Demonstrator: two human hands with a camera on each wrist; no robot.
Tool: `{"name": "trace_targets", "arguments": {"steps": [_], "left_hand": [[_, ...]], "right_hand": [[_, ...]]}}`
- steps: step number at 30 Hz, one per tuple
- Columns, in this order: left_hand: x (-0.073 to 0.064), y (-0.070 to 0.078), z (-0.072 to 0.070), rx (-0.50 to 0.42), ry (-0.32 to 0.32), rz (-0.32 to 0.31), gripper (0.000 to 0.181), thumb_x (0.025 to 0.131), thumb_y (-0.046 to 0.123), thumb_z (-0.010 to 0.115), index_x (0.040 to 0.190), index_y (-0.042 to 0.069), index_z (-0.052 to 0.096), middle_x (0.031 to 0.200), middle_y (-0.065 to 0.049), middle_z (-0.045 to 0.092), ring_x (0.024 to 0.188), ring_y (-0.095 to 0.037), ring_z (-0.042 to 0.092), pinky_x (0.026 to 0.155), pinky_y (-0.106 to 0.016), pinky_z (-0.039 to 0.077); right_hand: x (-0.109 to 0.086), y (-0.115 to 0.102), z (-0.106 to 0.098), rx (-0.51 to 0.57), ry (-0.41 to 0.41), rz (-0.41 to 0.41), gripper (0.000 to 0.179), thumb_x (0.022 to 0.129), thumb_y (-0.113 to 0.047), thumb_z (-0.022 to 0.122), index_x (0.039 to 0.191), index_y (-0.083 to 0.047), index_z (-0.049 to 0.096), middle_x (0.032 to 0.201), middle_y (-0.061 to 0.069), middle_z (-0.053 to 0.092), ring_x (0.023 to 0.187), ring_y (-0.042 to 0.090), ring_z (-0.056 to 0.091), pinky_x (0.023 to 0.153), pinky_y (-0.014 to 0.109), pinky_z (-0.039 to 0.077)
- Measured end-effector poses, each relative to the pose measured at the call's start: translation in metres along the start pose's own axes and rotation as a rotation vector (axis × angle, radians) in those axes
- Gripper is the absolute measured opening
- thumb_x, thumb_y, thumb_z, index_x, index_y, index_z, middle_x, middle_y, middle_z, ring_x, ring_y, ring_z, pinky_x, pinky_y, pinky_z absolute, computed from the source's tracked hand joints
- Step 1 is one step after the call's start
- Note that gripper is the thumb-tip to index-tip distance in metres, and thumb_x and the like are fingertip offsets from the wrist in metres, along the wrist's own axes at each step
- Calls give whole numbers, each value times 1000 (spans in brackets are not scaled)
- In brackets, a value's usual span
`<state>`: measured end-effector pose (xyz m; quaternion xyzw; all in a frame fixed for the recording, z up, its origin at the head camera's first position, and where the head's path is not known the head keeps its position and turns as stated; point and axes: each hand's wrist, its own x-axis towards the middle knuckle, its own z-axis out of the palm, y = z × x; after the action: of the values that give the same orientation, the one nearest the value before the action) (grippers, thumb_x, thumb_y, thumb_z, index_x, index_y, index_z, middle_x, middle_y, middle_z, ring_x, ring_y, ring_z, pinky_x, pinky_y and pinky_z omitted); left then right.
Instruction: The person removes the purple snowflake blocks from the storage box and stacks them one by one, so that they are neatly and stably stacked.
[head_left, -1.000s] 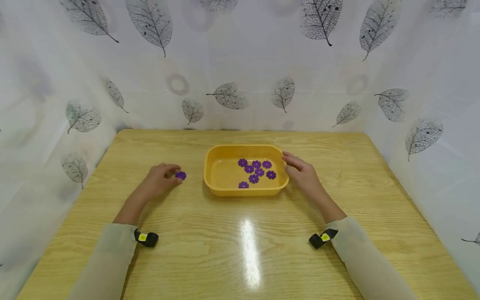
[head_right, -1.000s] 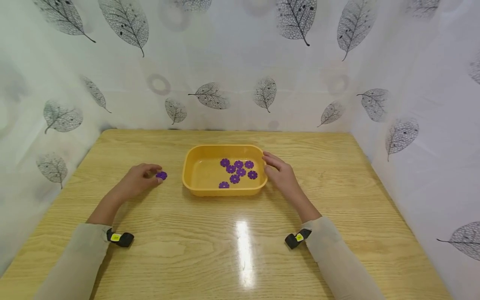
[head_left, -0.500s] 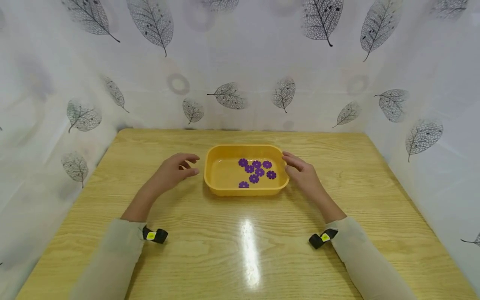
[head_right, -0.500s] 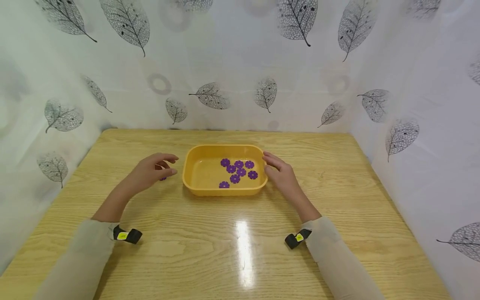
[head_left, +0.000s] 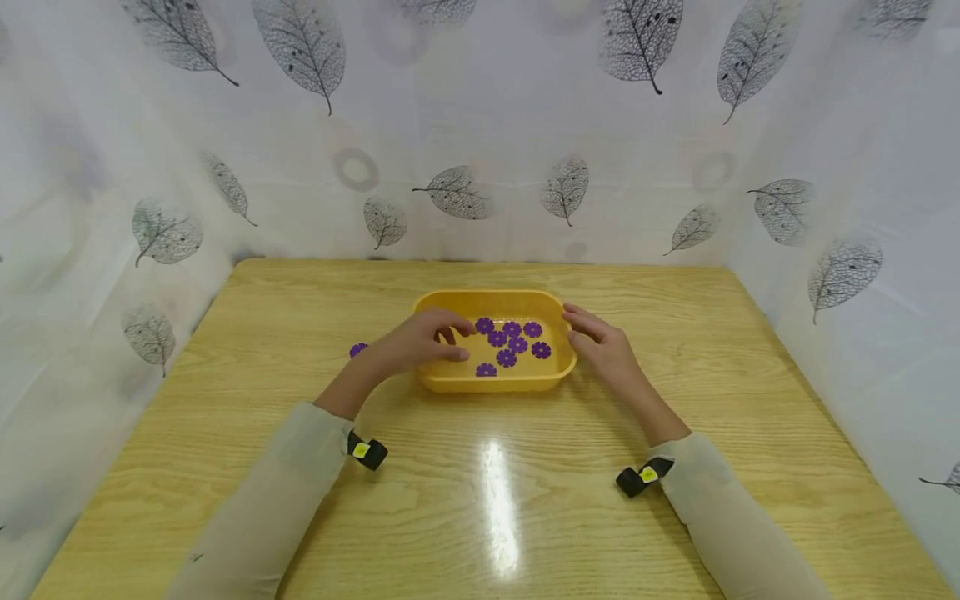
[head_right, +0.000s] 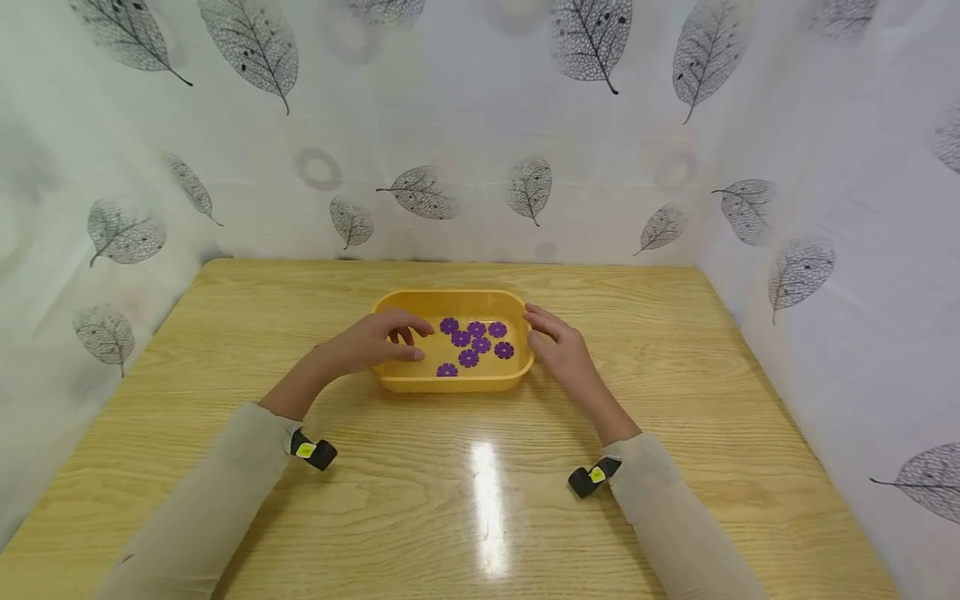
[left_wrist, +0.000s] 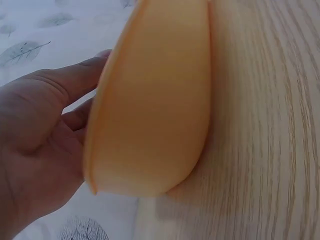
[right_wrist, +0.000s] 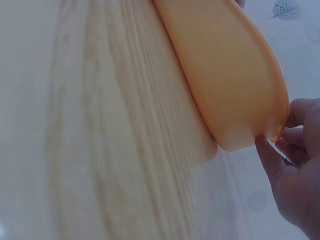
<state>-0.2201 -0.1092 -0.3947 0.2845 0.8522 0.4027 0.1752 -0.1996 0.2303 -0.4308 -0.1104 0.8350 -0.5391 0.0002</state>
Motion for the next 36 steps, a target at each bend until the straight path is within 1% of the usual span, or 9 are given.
{"name": "trace_targets", "arguments": {"steps": [3,5,10,14,18,21,25,30,36], "left_hand": [[11,2,8,39,-55,-7,45,96,23,71,137,8,60,131,-10,62,109,-23,58,95,-39,51],[18,3,13,53,-83,-26,42,95,24,72,134,11,62,127,-5,63,108,-21,59,95,-38,52],[32,1,20,-18,-158,-84,34,94,22,73,126,14,66,120,-1,64,105,-19,62,93,-35,54],[40,-1,24,-51,-204,-103,25,94,16,72,118,10,67,115,-3,65,104,-20,62,91,-33,54],[44,0,27,-4,-198,-119,15,93,11,72,107,10,66,106,-4,65,96,-19,58,86,-30,53],[46,-2,29,40,-190,-113,10,93,8,72,101,11,65,101,-4,64,92,-19,56,84,-30,51],[49,-6,30,68,-165,-117,7,95,7,69,100,11,65,101,-5,64,92,-19,57,84,-31,52],[52,-9,31,128,-90,-120,5,98,8,65,101,11,66,105,-4,66,97,-20,59,90,-33,52],[52,-6,30,99,-72,-148,15,94,8,71,108,9,66,111,-5,66,105,-22,59,97,-37,51]], "right_hand": [[0,0,1,-1,4,-5,42,103,-16,57,141,-1,56,157,6,45,146,27,41,108,20,42],[1,1,1,-11,4,-4,42,103,-18,57,142,-3,56,157,5,45,146,25,40,110,23,42],[1,2,0,-23,-2,6,42,103,-21,56,143,-5,56,158,1,44,148,21,37,113,35,39],[1,2,0,-14,-3,2,43,103,-20,56,143,-4,56,158,2,44,147,22,39,113,32,40],[-6,-22,0,-9,-18,16,42,103,-13,55,142,3,54,158,10,43,147,26,39,112,30,40],[-11,-40,0,-21,-29,33,42,103,-9,53,141,7,52,158,15,42,147,28,39,113,34,40],[-11,-39,0,-23,-30,41,42,103,-10,53,142,6,52,158,13,42,147,28,38,114,41,38],[-10,-37,0,-16,-31,51,43,103,-10,53,143,6,52,159,12,41,148,28,38,115,43,37],[-10,-37,0,-18,-30,52,42,103,-10,53,143,5,52,159,11,41,147,29,38,115,42,37]]}}
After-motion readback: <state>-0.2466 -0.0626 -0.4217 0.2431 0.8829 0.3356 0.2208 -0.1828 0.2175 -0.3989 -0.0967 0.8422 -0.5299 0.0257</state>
